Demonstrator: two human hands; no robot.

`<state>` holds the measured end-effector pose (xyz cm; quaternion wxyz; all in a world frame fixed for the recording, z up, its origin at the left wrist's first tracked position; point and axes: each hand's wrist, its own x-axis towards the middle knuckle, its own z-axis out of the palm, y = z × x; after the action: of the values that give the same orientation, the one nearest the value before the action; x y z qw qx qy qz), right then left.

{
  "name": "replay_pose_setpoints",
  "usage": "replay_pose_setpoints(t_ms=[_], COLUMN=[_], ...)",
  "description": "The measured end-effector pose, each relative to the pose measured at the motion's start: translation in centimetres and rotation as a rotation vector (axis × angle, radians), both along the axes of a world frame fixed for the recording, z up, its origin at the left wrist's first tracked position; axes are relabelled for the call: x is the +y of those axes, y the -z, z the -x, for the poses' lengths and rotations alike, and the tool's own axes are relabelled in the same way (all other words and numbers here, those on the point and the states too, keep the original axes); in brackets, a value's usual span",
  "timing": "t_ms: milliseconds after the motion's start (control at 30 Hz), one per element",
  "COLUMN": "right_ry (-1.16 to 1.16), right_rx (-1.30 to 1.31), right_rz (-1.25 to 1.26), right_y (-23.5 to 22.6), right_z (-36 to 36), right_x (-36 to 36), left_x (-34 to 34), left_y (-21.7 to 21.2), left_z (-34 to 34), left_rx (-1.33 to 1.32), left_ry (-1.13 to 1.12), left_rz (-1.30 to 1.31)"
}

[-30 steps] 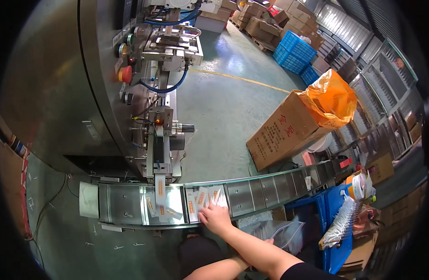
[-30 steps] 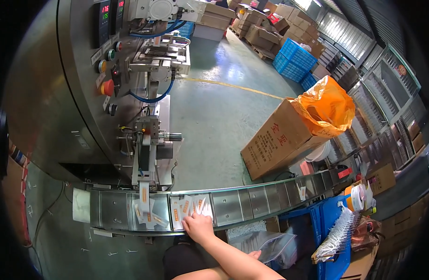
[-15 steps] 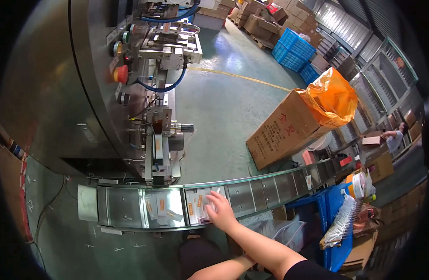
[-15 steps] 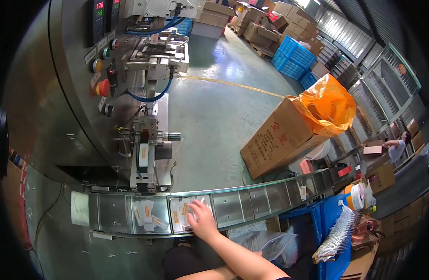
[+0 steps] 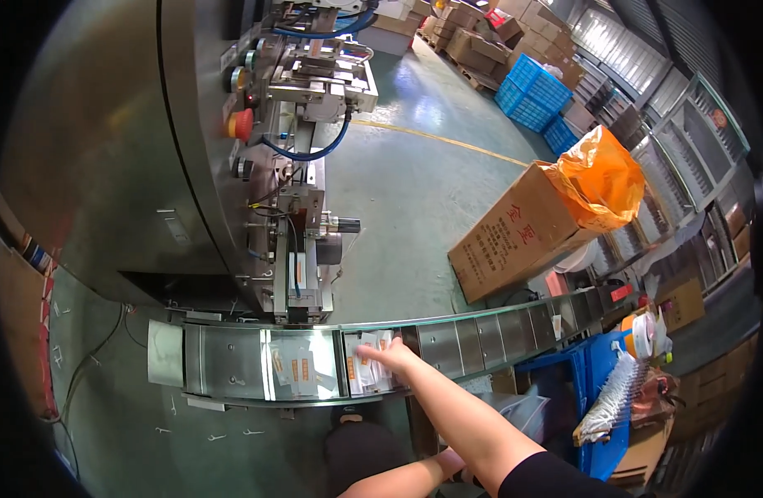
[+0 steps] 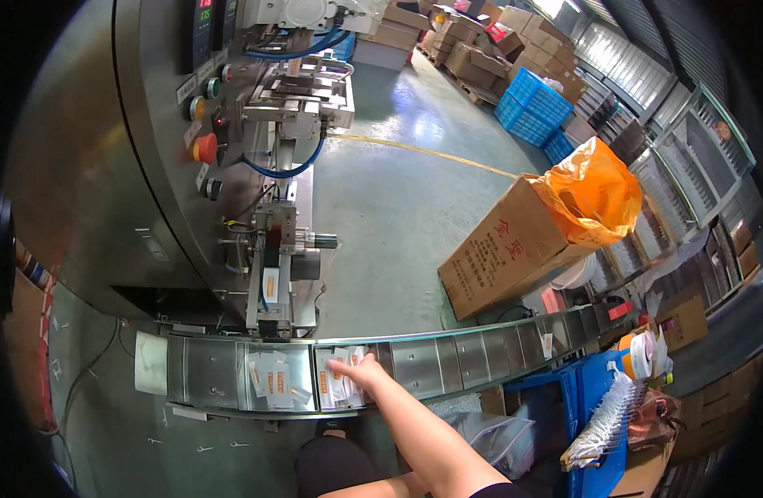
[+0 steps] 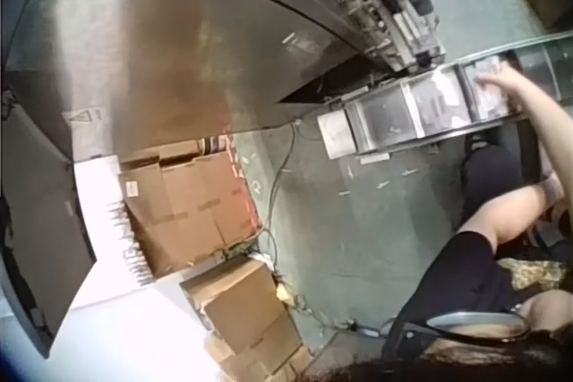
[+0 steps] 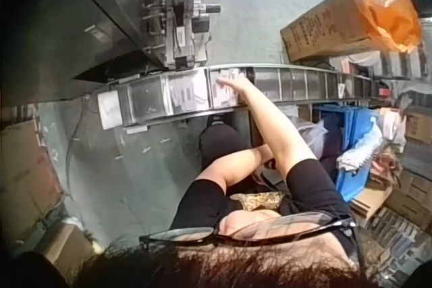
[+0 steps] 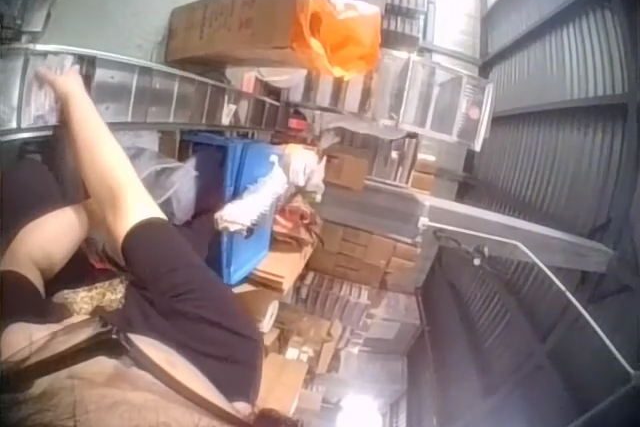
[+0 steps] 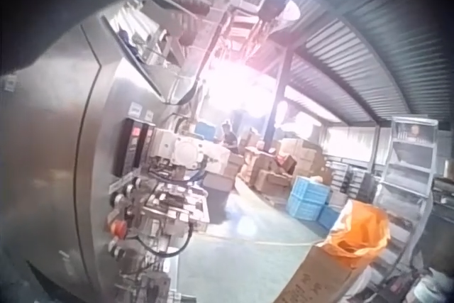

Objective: Picking small white packets from a moving conveyor belt and placing them into larger plastic bags.

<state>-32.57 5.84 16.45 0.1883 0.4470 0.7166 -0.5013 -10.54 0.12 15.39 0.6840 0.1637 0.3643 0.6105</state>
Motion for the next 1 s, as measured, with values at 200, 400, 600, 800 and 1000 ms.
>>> replay_pose_setpoints(t_ms=[200,400,600,800,1000], right_ry=[-0.120,-0.073,-0.155,0.112,0.076], right_rx=[0.044,0.319,0.094,0.395,0.524], right_rz=[-0.271,-0.082,-0.128,0.291,0.229], right_y=[-1.0,-0.6,-0.8,-1.4,0.0], right_z=[0.0,-0.2,0.4,-0.6,-2.2], right_x=[-2.9,-3.6,-5.2,-4.1,-1.9], left_x=[3.7,2.5,1.0,0.4,3.2], left_y=[10.0,11.4,6.2,0.0,3.1], left_z=[-6.5,-5.6,-2.3,2.3,-0.1], left_rx=[0.362,-0.080,0.498,1.073,1.142], left_ry=[0.029,0.148,-0.035,-0.232,-0.160], left_rz=[-0.162,-0.136,-0.298,-0.430,-0.272])
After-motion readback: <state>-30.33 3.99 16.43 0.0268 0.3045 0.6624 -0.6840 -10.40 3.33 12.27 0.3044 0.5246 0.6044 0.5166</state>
